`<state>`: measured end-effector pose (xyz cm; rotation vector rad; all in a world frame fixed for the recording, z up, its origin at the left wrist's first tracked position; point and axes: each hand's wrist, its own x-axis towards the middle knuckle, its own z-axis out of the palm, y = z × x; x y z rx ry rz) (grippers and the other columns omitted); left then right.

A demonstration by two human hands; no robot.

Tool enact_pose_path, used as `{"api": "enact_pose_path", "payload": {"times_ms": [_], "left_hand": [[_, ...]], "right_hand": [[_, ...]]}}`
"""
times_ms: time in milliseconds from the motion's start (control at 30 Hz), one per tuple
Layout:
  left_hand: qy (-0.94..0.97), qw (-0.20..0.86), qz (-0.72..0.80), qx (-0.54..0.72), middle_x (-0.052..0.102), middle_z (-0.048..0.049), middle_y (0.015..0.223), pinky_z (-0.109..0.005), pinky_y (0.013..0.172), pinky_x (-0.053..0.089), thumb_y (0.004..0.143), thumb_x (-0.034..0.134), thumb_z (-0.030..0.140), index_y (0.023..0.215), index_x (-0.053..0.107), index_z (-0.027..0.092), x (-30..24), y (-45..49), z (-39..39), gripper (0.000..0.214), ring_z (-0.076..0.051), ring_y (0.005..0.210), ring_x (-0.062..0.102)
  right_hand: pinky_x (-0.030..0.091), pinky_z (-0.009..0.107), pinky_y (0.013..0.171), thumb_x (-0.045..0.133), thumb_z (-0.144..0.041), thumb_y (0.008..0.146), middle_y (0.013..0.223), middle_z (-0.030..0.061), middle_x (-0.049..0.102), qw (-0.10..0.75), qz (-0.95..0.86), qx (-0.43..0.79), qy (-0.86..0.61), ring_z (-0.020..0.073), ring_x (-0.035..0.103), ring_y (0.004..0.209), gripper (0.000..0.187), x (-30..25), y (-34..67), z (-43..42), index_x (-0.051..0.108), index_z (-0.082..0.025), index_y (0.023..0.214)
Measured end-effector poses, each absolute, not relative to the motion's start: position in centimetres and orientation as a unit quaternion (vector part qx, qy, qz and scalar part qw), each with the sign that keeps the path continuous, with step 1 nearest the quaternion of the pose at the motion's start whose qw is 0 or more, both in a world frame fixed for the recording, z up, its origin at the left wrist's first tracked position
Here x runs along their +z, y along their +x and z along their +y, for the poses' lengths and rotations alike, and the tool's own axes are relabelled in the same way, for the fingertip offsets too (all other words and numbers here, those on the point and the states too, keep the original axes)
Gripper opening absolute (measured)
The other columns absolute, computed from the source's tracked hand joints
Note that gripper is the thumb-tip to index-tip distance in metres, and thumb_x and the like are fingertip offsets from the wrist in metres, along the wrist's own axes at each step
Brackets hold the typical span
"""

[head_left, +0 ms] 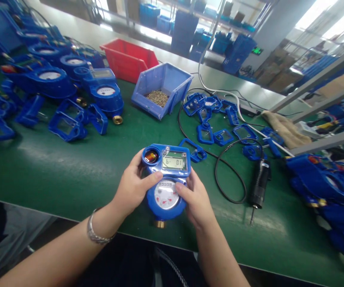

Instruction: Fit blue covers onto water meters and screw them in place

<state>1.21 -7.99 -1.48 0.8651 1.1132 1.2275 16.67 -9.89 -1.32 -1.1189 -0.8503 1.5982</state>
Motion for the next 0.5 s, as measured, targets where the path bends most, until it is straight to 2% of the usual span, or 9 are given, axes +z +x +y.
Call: {"api": "enact_pose_path", "payload": {"times_ms": [67, 133, 300, 500], "left_hand": [[0.405, 0.574, 0.5, 0.505, 0.058, -0.0088, 0.124, -0.042, 0.108, 0.037, 0.067, 0.076, 0.035, 0.123, 0.049, 0.019, -1.6, 1.42, -7.77, 0.064, -0.027, 0.119, 0.053], [0.405, 0.566, 0.512, 0.503, 0.056, -0.0098, 0.127, -0.043, 0.107, 0.038, 0.068, 0.074, 0.036, 0.123, 0.048, 0.018, -1.71, 1.64, -7.71, 0.063, -0.028, 0.12, 0.051], [0.348, 0.595, 0.484, 0.539, 0.058, -0.0089, 0.123, -0.039, 0.104, 0.042, 0.07, 0.07, 0.036, 0.119, 0.046, 0.018, -1.55, 2.07, -7.79, 0.058, -0.024, 0.115, 0.055], [0.281, 0.611, 0.488, 0.557, 0.058, -0.0077, 0.117, -0.042, 0.099, 0.044, 0.068, 0.071, 0.039, 0.113, 0.044, 0.021, -1.8, 2.03, -7.86, 0.056, -0.024, 0.11, 0.057]], "right_hand": [[0.039, 0.046, 0.106, 0.078, -0.034, 0.066, 0.13, 0.0114, 0.053, 0.486, -0.346, 0.674, -0.436, 0.0307, 0.05, 0.122, 0.081, -1.25, 16.52, -9.75, 0.039, -0.019, 0.135], [0.039, 0.045, 0.106, 0.079, -0.031, 0.064, 0.128, 0.0101, 0.056, 0.493, -0.332, 0.679, -0.432, 0.0302, 0.052, 0.12, 0.078, -1.29, 16.44, -9.56, 0.042, -0.02, 0.132], [0.039, 0.046, 0.106, 0.08, -0.026, 0.063, 0.132, 0.0092, 0.053, 0.5, -0.324, 0.686, -0.418, 0.0305, 0.051, 0.121, 0.081, -1.48, 16.6, -9.3, 0.041, -0.021, 0.134], [0.043, 0.045, 0.102, 0.076, -0.027, 0.067, 0.126, 0.0067, 0.057, 0.494, -0.341, 0.684, -0.415, 0.0284, 0.055, 0.116, 0.076, -1.19, 16.96, -9.23, 0.042, -0.023, 0.135]]}}
